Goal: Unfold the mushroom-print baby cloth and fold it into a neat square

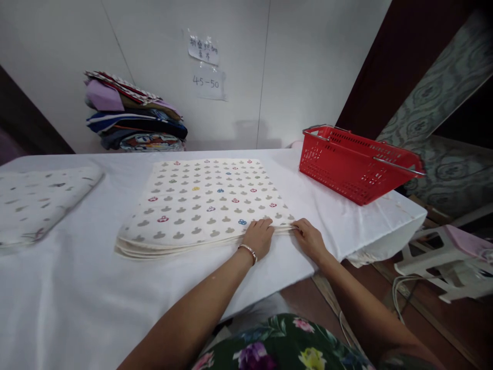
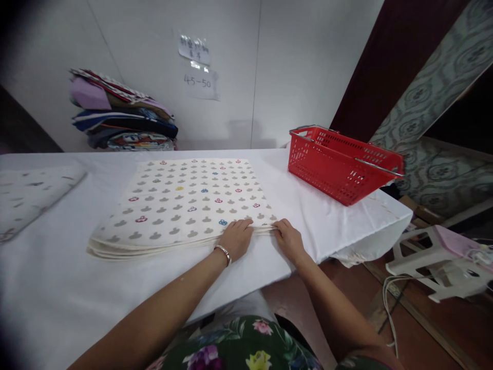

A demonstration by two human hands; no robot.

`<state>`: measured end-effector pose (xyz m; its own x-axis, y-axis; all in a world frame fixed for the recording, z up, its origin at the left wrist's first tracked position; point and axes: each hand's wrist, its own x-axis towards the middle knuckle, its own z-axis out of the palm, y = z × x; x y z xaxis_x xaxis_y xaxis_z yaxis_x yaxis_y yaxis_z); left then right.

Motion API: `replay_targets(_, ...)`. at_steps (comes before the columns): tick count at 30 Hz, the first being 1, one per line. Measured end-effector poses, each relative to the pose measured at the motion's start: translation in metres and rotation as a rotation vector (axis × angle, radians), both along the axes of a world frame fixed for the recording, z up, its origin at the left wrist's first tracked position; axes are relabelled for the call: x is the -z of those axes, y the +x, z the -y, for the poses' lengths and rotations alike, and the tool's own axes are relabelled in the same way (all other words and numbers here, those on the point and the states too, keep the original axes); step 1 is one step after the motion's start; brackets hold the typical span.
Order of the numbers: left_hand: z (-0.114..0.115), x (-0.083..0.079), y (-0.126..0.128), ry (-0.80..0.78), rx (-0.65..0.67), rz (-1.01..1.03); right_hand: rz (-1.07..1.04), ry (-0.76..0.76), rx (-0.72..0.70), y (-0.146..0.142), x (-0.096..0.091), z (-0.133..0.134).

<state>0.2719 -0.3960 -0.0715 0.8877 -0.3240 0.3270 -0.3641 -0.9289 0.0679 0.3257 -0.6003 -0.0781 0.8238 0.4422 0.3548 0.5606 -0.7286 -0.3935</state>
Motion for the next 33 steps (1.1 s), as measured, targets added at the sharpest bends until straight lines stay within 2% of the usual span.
replay_targets(5, 0.002, 0.000, 0.003, 0.030, -0.005, 0.005, -0.021, 0.059, -0.003, 0.000, -0.001, 0.000)
replay_targets(13, 0.017, -0.002, 0.021, 0.151, 0.062, -0.031, -0.010, 0.072, 0.116, 0.001, 0.002, -0.001)
replay_targets(28, 0.036, -0.004, 0.041, 0.129, 0.107, 0.009, -0.157, 0.378, -0.058, 0.005, 0.006, 0.002)
replay_targets(33, 0.034, -0.004, 0.036, 0.060, 0.102, 0.056, -0.225, 0.516, -0.062, 0.008, 0.011, 0.005)
